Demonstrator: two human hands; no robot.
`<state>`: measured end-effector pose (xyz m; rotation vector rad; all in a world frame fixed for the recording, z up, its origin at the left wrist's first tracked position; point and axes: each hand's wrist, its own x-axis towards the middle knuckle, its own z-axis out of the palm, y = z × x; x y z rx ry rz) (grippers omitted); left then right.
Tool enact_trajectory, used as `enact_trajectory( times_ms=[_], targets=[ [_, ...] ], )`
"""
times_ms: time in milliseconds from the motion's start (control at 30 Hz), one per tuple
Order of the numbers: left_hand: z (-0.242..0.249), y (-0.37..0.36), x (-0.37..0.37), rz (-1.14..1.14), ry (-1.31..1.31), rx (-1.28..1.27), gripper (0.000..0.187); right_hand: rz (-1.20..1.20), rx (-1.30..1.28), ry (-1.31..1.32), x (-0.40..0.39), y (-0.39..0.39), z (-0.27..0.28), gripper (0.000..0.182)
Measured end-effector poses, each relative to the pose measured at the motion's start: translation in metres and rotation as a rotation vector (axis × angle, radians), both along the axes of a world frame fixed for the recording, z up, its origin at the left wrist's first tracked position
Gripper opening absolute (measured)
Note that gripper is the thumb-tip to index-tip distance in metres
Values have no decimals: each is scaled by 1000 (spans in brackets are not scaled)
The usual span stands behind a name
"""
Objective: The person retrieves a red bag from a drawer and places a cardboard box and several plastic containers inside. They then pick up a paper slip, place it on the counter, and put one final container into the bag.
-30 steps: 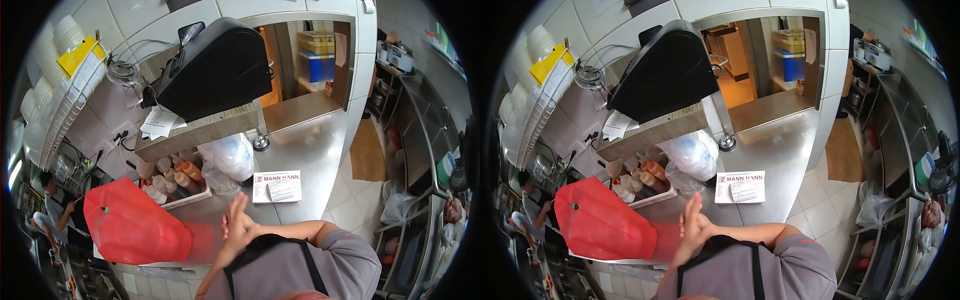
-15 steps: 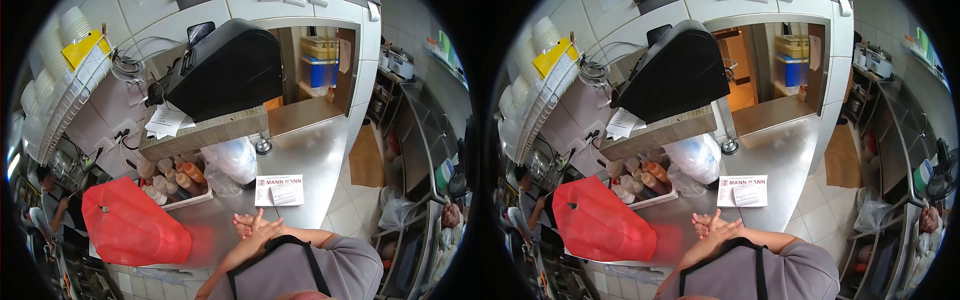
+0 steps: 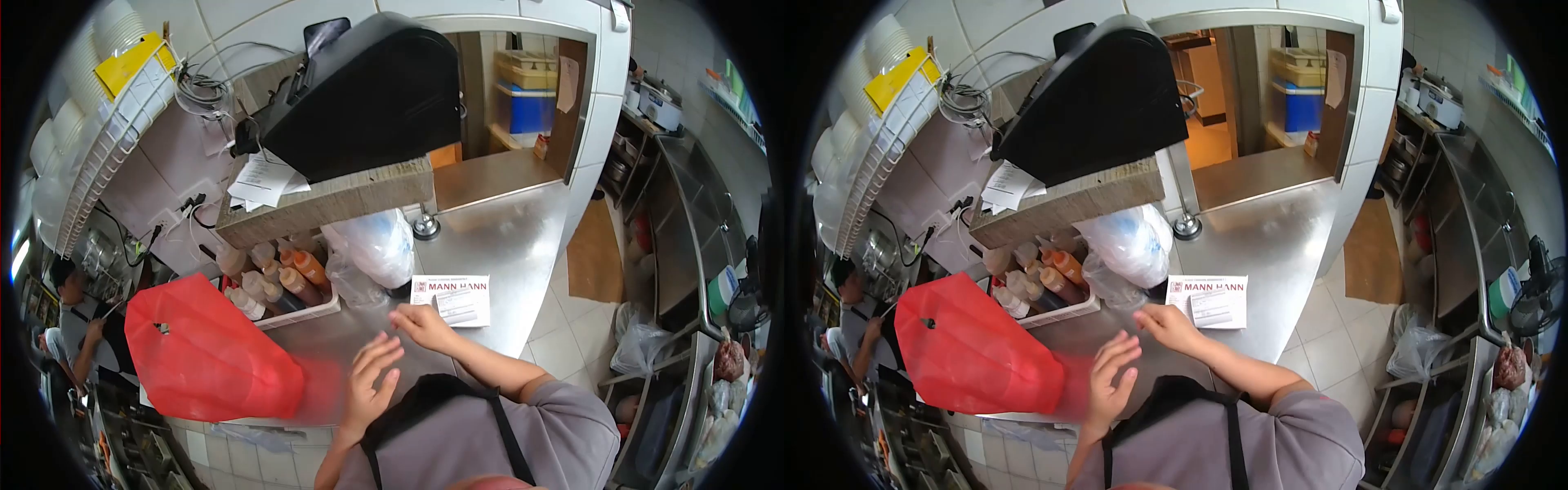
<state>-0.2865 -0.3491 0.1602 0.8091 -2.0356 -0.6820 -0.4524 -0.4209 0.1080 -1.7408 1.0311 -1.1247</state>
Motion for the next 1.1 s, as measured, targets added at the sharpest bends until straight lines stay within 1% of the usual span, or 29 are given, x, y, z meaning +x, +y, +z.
enact_trajectory(
  times_ms=[33, 67, 100, 133, 167, 233, 267, 300, 333, 367, 400, 467, 500, 567, 600, 633, 667, 733, 767, 833, 867, 933, 967, 1033, 1067, 1100],
  targets=[
    [9, -3, -3, 63, -144, -157, 27, 134, -13, 137, -5, 8, 10, 21],
    [7, -4, -9, 56, -147, -150, 27, 357, -122, 248, -6, 13, 1, 19],
    [2, -4, -18, -52, -163, -124, 32, 579, -235, 358, -5, 19, -11, 21],
    [0, -6, -24, -160, -178, -104, 38, 631, -560, 465, 2, 26, -17, 29],
    [2, -7, -25, -169, -181, -106, 38, 622, -560, 465, 5, 26, -18, 29],
    [6, -7, -27, -409, -170, 635, 55, 873, -444, 523, 11, 35, -2, 32],
    [6, -12, -27, -485, -163, 709, 63, 1000, -384, 545, 16, 40, 8, 34],
    [1, -17, -28, -483, -171, 712, 63, 1126, -326, 563, 20, 45, 18, 35],
    [-5, -21, -29, -531, -93, 737, 62, 1253, -266, 576, 23, 50, 25, 37],
    [-8, -22, -30, -580, -15, 761, 62, 1249, -269, 565, 23, 52, 33, 37],
    [-8, -22, -32, -583, -23, 765, 62, 1286, -245, 554, 19, 50, 42, 39],
    [-11, -18, -34, -521, 253, 948, 54, 1314, -216, 537, 8, 48, 66, 41],
    [-13, -13, -36, -524, 245, 953, 54, 1301, -209, 556, 2, 48, 81, 42],
    [-18, -1, -40, -348, 504, 1131, 49, 1277, -207, 578, -7, 42, 85, 43],
    [-20, 3, -39, -254, 633, 1215, 48, 1270, -212, 392, -13, 38, 77, 43],
    [-24, 2, -37, -260, 626, 1219, 48, 1258, -216, 208, -16, 34, 70, 44],
    [-31, -1, -36, -220, 596, 1120, 45, 1251, -214, 210, -19, 30, 66, 44],
    [-41, -4, -33, -131, 541, 930, 43, 1278, -60, 146, -20, 27, 59, 44],
    [-42, -4, -33, -130, 542, 934, 43, 1279, -57, 144, -20, 27, 58, 44],
    [-41, -4, -33, -140, 587, 955, 38, 1223, -291, 66, -19, 28, 56, 44],
    [-40, -3, -32, -135, 588, 958, 38, 1227, -288, 61, -19, 27, 56, 44],
    [-38, -2, -29, -113, 535, 853, 34, 1281, -160, 152, -20, 25, 58, 44],
    [-38, 0, -28, -116, 530, 859, 34, 1275, -158, 147, -19, 25, 57, 44],
    [-37, 3, -26, -76, 517, 783, 30, 1276, -191, 103, -18, 25, 54, 41],
    [-35, 5, -26, -92, 507, 795, 30, 1255, -185, 98, -18, 24, 53, 41],
    [-32, 7, -26, -34, 462, 690, 27, 1245, -192, 37, -18, 22, 51, 39]
  ],
)
